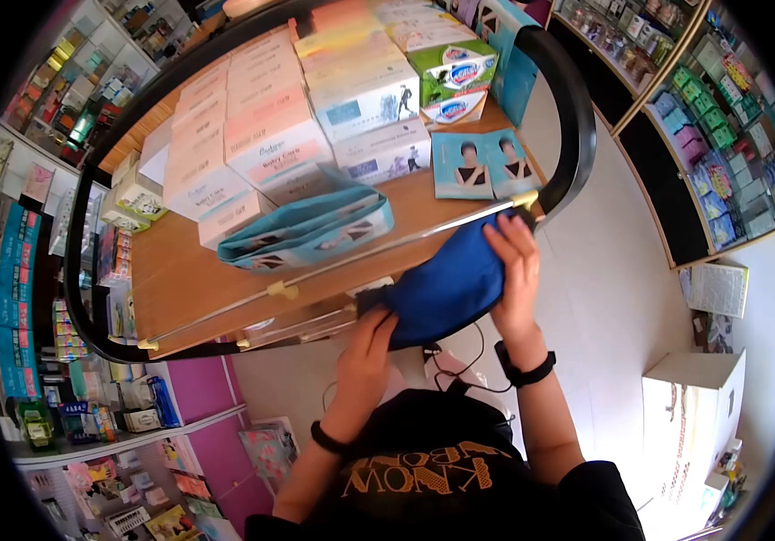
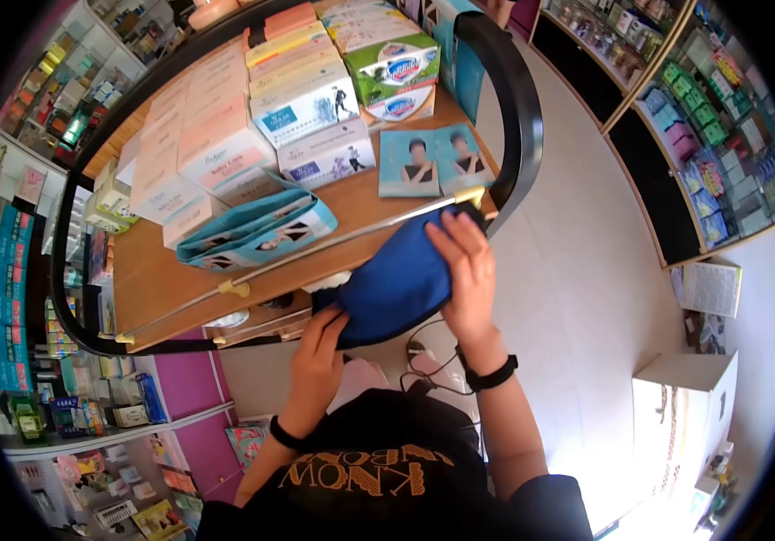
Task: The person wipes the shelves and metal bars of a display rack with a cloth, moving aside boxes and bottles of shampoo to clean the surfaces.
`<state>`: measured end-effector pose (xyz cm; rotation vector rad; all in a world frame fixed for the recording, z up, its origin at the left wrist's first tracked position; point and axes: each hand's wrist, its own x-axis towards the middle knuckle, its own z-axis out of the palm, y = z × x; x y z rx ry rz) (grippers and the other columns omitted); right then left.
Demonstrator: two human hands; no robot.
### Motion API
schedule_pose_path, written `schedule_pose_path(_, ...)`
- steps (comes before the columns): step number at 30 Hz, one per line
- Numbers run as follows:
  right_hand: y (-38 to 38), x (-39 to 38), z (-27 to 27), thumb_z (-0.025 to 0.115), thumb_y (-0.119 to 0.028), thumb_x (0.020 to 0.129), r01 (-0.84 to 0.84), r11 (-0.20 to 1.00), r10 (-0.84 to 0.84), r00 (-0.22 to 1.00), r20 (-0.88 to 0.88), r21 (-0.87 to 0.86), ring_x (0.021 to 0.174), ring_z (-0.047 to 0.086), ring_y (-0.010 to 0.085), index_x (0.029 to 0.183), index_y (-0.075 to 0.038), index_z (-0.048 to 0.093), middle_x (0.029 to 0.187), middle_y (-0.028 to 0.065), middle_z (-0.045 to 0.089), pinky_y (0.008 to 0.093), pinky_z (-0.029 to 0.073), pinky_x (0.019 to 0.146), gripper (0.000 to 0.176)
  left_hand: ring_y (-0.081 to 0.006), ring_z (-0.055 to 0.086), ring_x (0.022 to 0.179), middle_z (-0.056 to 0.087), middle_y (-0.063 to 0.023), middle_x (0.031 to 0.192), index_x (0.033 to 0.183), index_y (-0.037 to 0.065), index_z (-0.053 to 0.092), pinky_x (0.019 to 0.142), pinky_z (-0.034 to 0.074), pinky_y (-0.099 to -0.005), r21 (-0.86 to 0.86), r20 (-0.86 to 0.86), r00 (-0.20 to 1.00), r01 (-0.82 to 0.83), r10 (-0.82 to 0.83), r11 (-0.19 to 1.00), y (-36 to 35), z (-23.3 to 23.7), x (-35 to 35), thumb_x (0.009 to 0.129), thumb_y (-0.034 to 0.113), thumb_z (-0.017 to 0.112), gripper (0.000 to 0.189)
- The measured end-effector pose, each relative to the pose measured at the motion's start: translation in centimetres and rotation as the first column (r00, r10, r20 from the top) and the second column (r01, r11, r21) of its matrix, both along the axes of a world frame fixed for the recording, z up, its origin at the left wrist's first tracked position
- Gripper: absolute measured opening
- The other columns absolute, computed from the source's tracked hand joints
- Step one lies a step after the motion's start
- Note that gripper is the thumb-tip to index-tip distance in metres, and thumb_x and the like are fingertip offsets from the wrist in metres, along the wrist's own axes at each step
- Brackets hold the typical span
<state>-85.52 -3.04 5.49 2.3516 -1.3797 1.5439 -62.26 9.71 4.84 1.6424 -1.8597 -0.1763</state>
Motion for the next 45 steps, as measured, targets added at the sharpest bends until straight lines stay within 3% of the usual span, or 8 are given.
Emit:
schedule_pose_path(8, 2.5, 0.8, -1.1, 0.072, -0.003, 0.091, 0.054, 0.994, -0.064, 0.992, 0.111, 0.091, 0.153, 0.046, 0.0418, 0.149, -0.003, 0.063, 0.161, 0.0209, 0.054, 0.0519, 0.035, 0.129, 0.058, -0.0344, 0.068, 0.126, 0.066, -0.016, 0.137, 0.129, -0.001, 0.072, 0.102, 0.059, -0.0419, -0.069, -0.015, 0.941, 0.337, -0.338, 0.939, -1.0, -0.9, 1.3, 0.085, -0.011, 0.066, 0.045)
schedule_pose_path(15, 5.1, 4.2, -6.0, 0.057, 0.011, 0.085, 0.033, 0.943, -0.055, 0.997, 0.059, 0.331, 0.149, 0.053, 0.0348, 0.147, -0.005, 0.064, 0.151, 0.0155, 0.065, 0.05, 0.038, 0.123, 0.064, -0.0283, 0.072, 0.119, 0.069, -0.0114, 0.132, 0.128, 0.004, 0.073, 0.088, 0.063, -0.0375, -0.075, 0.037, 0.966, 0.257, -0.255, 0.964, 1.2, -2.7, 6.7, 0.087, -0.003, 0.066, 0.042)
schedule_pose_path(17, 6.1, 6.1, -7.7, 0.051, 0.017, 0.082, -0.013, 0.883, 0.039, 0.998, -0.045, 0.469, 0.15, 0.053, 0.0344, 0.142, -0.006, 0.067, 0.149, 0.0156, 0.066, 0.0509, 0.035, 0.126, 0.066, -0.0322, 0.07, 0.121, 0.068, -0.0137, 0.132, 0.129, 0.004, 0.073, 0.097, 0.062, -0.0403, 0.068, 0.018, 0.975, 0.221, -0.222, 0.973, 2.2, -4.0, 8.5, 0.082, -0.008, 0.07, 0.049)
schedule_pose_path(21, 7.1, 8.4, -12.5, 0.056, 0.014, 0.077, 0.006, 0.845, 0.161, 0.951, -0.263, 0.535, 0.153, 0.049, 0.029, 0.145, -0.012, 0.064, 0.153, 0.0081, 0.062, 0.0512, 0.033, 0.127, 0.073, -0.0304, 0.072, 0.115, 0.068, -0.0118, 0.128, 0.125, 0.005, 0.073, 0.089, 0.064, -0.0387, 0.061, 0.082, 0.985, 0.146, -0.151, 0.987, 3.4, -6.9, 11.8, 0.087, -0.003, 0.067, 0.039)
schedule_pose_path(27, 8.4, 10.9, -14.5, 0.057, 0.012, 0.076, -0.071, 0.828, 0.23, 0.948, -0.221, 0.556, 0.149, 0.051, 0.0307, 0.146, -0.011, 0.062, 0.153, 0.0096, 0.061, 0.0507, 0.036, 0.124, 0.074, -0.0347, 0.071, 0.115, 0.066, -0.0141, 0.132, 0.128, 0.004, 0.071, 0.089, 0.064, -0.0412, 0.084, 0.093, 0.996, 0.011, -0.018, 0.996, 5.7, -9.1, 15.6, 0.088, -0.004, 0.065, 0.04)
schedule_pose_path(36, 10.2, 15.4, -14.8, 0.059, 0.009, 0.078, -0.233, 0.741, 0.438, 0.879, -0.189, 0.629, 0.13, 0.063, 0.0344, 0.138, -0.008, 0.066, 0.137, 0.0102, 0.069, 0.048, 0.048, 0.111, 0.063, -0.0413, 0.056, 0.138, 0.058, -0.018, 0.147, 0.138, 0.005, 0.067, 0.106, 0.056, -0.051, 0.171, 0.072, 0.981, -0.188, 0.178, 0.967, 8.2, -12.9, 19.8, 0.088, -0.001, 0.07, 0.05)
schedule_pose_path(42, 9.1, 15.7, -9.7, 0.058, 0.007, 0.078, -0.192, 0.942, 0.233, 0.964, -0.125, 0.275, 0.126, 0.065, 0.0312, 0.135, -0.009, 0.068, 0.133, 0.0077, 0.071, 0.0451, 0.048, 0.109, 0.061, -0.0413, 0.054, 0.143, 0.056, -0.0187, 0.151, 0.143, 0.005, 0.064, 0.114, 0.052, -0.0493, 0.112, 0.01, 0.998, -0.07, 0.069, 0.991, 6.4, -11.2, 18.0, 0.089, -0.002, 0.068, 0.055)
schedule_pose_path(45, 9.2, 16.4, -9.4, 0.058, 0.007, 0.078, -0.227, 0.921, 0.283, 0.948, -0.144, 0.318, 0.129, 0.063, 0.0313, 0.134, -0.008, 0.068, 0.134, 0.0089, 0.069, 0.0462, 0.047, 0.112, 0.059, -0.0401, 0.053, 0.144, 0.055, -0.0194, 0.153, 0.146, 0.004, 0.062, 0.116, 0.051, -0.0481, 0.101, 0.034, 0.997, -0.07, 0.067, 0.992, 5.7, -13.9, 18.1, 0.09, -0.002, 0.064, 0.056)
